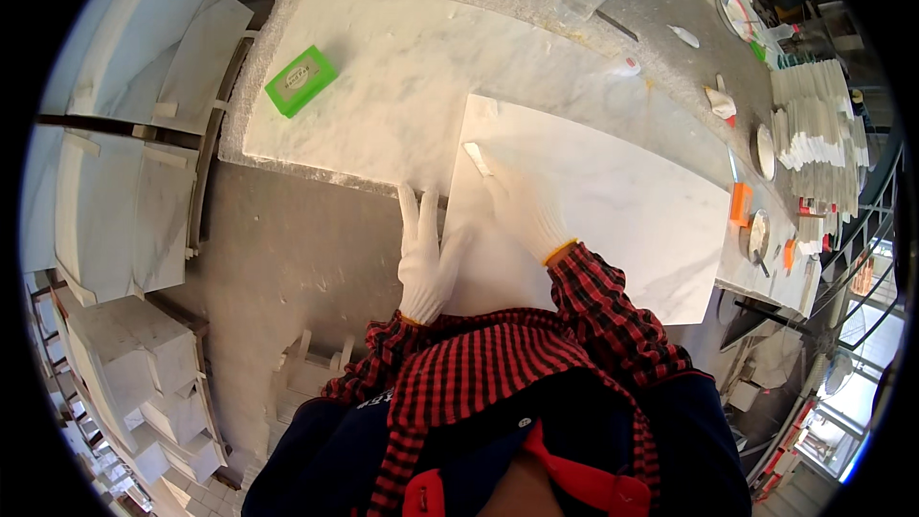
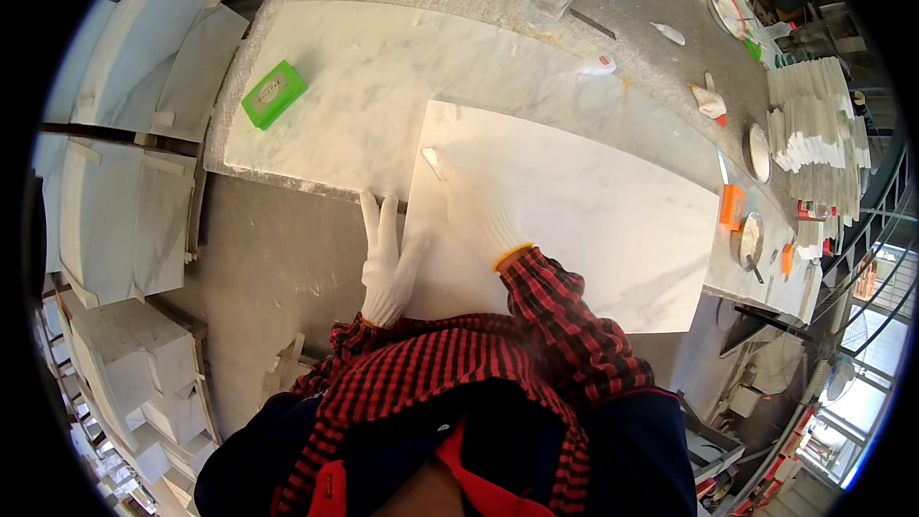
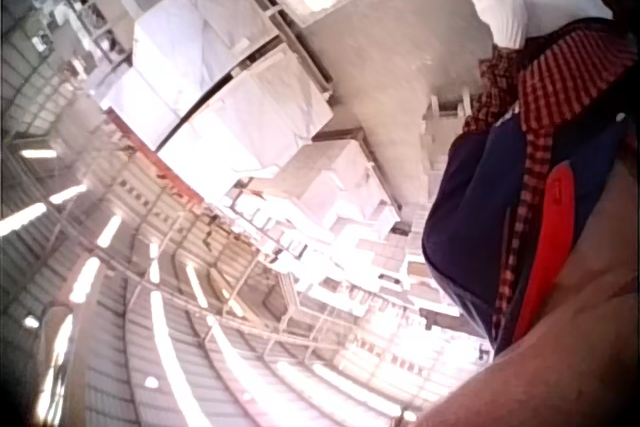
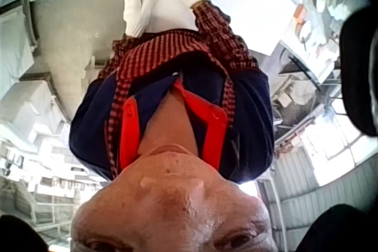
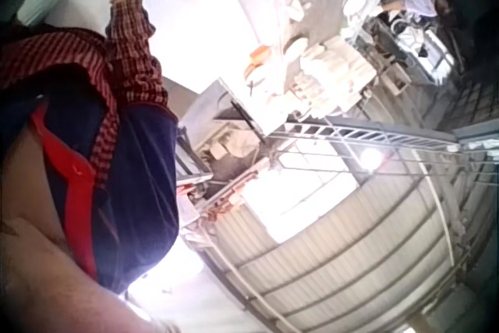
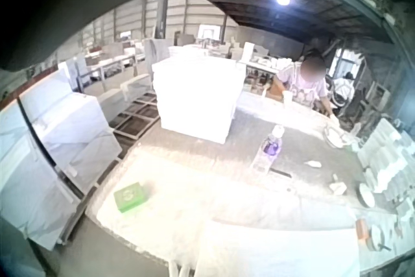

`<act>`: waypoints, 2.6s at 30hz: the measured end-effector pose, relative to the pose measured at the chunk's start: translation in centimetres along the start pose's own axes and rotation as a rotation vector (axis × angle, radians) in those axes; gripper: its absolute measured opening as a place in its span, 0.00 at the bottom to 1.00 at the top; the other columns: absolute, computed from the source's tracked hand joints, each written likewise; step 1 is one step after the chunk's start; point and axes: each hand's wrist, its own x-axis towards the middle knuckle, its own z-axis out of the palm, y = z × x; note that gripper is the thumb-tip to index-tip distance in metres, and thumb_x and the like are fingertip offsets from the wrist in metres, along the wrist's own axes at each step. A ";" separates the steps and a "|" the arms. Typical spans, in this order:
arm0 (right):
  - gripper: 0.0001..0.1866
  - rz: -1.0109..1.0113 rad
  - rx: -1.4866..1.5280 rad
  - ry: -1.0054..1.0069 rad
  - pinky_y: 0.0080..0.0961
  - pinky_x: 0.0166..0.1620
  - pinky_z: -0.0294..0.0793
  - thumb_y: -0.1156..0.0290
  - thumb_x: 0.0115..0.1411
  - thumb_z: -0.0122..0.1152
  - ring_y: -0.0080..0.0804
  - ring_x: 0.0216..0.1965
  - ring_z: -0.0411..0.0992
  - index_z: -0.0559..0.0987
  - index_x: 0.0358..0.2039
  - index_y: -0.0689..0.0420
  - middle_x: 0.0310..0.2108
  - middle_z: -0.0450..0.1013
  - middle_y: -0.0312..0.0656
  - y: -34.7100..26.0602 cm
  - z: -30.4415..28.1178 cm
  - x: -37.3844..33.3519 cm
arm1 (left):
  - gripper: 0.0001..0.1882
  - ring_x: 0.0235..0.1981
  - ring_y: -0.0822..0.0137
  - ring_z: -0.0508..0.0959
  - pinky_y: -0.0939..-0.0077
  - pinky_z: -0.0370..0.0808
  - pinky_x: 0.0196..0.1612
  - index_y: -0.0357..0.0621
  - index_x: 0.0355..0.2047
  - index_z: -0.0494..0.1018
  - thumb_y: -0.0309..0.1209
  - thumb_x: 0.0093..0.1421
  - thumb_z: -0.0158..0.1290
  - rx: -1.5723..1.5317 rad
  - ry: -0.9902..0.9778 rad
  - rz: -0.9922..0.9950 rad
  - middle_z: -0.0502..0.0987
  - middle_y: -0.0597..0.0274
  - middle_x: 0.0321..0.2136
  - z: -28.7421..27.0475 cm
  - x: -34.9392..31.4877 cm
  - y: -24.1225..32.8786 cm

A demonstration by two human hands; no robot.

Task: The person uses a metal scraper to smooth the edges and surfaces of a white rectangular stone slab. They repeatedly scrape the corners and sides, occasionally flipping the slab to work on different faces. The person also wipes the slab with a white cloth to remove dust generated by the scraping process.

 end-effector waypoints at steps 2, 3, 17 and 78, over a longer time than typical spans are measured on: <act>0.28 -0.023 0.062 0.133 0.43 0.45 0.73 0.69 0.65 0.49 0.51 0.42 0.75 0.64 0.67 0.52 0.41 0.77 0.53 2.5 2.1 -0.3 | 0.37 0.68 0.37 0.56 0.58 0.63 0.64 0.36 0.66 0.57 0.37 0.60 0.58 -0.013 0.053 0.061 0.43 0.30 0.70 0.2 -0.1 -0.4; 0.28 0.013 0.126 0.188 0.43 0.45 0.73 0.69 0.66 0.48 0.52 0.42 0.75 0.64 0.66 0.53 0.41 0.77 0.53 2.6 1.7 -0.2 | 0.37 0.68 0.36 0.56 0.58 0.63 0.64 0.37 0.66 0.57 0.37 0.60 0.58 -0.015 0.046 0.051 0.43 0.29 0.70 0.2 -0.3 -0.3; 0.25 0.173 0.338 0.203 0.41 0.51 0.71 0.62 0.68 0.47 0.53 0.49 0.73 0.68 0.64 0.53 0.48 0.74 0.59 0.6 -1.5 1.0 | 0.39 0.71 0.50 0.53 0.64 0.60 0.67 0.39 0.70 0.52 0.39 0.63 0.54 0.006 -0.005 0.033 0.37 0.44 0.73 0.3 -0.2 -0.6; 0.22 0.246 0.584 0.019 0.20 0.38 0.70 0.67 0.60 0.61 0.19 0.32 0.69 0.78 0.54 0.60 0.31 0.75 0.30 7.5 -13.4 1.6 | 0.38 0.68 0.41 0.58 0.62 0.67 0.62 0.32 0.64 0.60 0.40 0.58 0.58 0.074 0.123 0.116 0.47 0.28 0.69 0.9 0.1 -1.0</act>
